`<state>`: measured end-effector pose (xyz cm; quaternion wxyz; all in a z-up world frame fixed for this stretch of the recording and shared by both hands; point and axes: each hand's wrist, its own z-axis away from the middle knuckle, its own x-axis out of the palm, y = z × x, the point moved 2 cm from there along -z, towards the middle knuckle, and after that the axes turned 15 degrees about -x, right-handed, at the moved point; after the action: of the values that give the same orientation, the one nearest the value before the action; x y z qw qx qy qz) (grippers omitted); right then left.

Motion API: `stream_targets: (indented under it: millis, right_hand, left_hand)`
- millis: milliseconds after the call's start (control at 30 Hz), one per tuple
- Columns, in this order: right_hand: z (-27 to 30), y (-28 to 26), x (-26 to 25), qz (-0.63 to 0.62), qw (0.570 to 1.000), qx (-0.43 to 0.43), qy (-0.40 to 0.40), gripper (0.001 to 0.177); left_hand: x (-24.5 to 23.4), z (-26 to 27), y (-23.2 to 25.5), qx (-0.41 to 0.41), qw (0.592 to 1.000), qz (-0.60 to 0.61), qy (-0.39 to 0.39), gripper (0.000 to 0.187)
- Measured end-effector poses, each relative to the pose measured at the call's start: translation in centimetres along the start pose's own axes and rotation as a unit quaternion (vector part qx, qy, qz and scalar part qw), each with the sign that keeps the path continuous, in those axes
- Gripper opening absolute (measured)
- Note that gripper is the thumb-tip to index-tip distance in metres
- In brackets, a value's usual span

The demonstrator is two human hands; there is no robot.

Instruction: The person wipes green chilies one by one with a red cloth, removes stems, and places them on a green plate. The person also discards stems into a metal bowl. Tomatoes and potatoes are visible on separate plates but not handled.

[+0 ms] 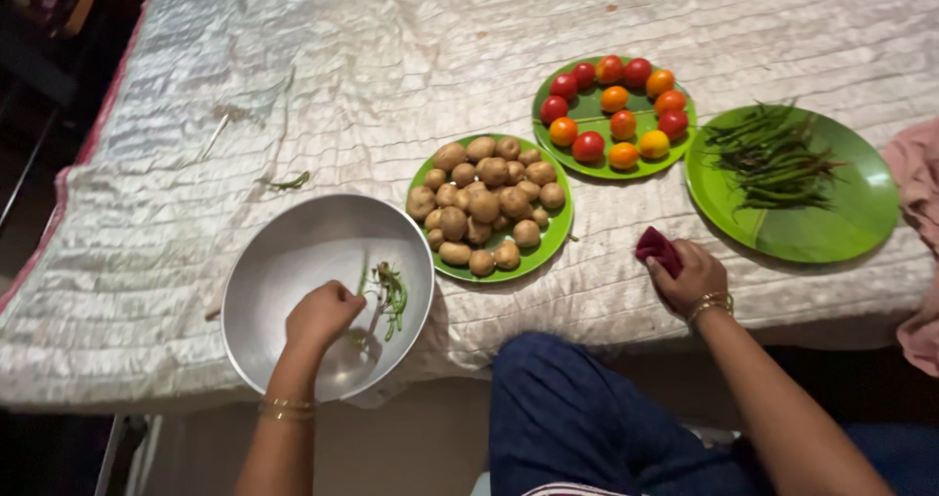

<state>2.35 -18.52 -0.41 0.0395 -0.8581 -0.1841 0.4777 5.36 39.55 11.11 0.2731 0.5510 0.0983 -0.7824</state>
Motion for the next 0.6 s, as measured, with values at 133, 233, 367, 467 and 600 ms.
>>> stream_targets:
  millis: [133, 233, 367, 467, 600]
  right_hand:
    - [-1.2, -1.5, -1.4, -0.004, 1.000, 0.018, -0.020, 0.040]
    - [-1.9, -2.6, -2.6, -0.009, 1.000, 0.022, -0.020, 0.039]
    - [-2.2, -3.0, -3.2, -0.023, 0.999, 0.020, -0.016, 0.038]
    - [-1.8, -2.4, -2.9, -0.037, 0.999, 0.018, -0.008, 0.039]
    - [-0.8, 0.0, -1.6, -0.096, 0.993, 0.062, -0.007, 0.036]
  left_hand:
    - [-1.5, 3.8, 0.7, 0.064, 0.983, 0.138, 0.101, 0.028]
    - [1.1, 6.1, 2.2, 0.156, 0.910, 0.382, -0.034, 0.018]
    - [9.6, 8.7, 9.1, 0.232, 0.850, 0.436, -0.185, 0.023]
    - [16.8, 12.2, 16.9, 0.302, 0.731, 0.533, -0.300, 0.029]
    - [23.0, 14.0, 26.8, 0.325, 0.668, 0.574, -0.345, 0.033]
